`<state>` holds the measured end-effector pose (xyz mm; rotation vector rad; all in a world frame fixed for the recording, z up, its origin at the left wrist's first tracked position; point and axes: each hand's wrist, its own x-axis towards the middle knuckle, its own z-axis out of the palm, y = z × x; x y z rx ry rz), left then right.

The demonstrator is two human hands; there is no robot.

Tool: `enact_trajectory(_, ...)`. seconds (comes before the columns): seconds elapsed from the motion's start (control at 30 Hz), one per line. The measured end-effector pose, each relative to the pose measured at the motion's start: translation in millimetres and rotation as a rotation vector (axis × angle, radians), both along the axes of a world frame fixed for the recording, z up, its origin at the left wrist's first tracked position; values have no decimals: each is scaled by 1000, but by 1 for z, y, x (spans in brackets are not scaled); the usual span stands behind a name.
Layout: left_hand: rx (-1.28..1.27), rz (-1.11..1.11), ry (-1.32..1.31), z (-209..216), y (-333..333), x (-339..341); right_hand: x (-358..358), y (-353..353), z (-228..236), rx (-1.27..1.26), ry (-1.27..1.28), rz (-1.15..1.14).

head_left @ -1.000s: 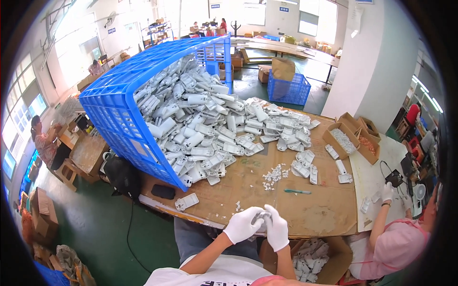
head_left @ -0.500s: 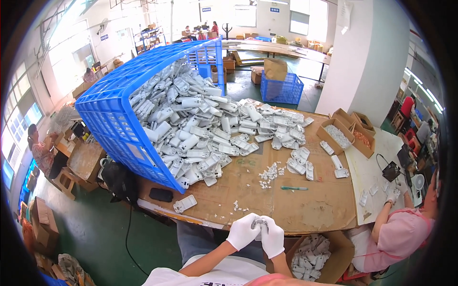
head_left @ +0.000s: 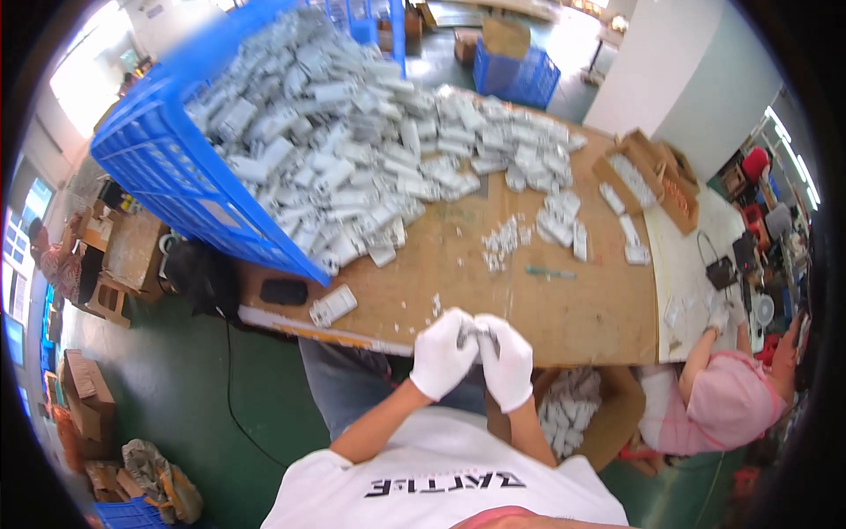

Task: The person assembles plastic housing components for an electronic device by hand.

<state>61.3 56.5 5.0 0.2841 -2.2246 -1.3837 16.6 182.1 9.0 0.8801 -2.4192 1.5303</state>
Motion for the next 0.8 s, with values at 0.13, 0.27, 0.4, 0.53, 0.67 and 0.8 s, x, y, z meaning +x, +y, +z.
enact_trajectory(0.13,10,24,-32,11,-15,-4,-9,-13,11,-19,70,51)
enact_trajectory(0.27,190,-4,-155,4,-17,-8,-8,-9,15,45,7,23)
enact_trajectory(0.4,261,-93,-209,0,-23,0,3,-4,4,6,-19,28)
enact_trajectory(0.53,217,-136,-237,5,-23,12,15,-4,-9,-39,-146,41)
enact_trajectory(0.67,179,-207,-207,11,-23,18,24,-8,-9,-74,-295,-49)
enact_trajectory(0.8,159,-220,-220,11,-23,21,24,-11,-11,-94,-387,-51)
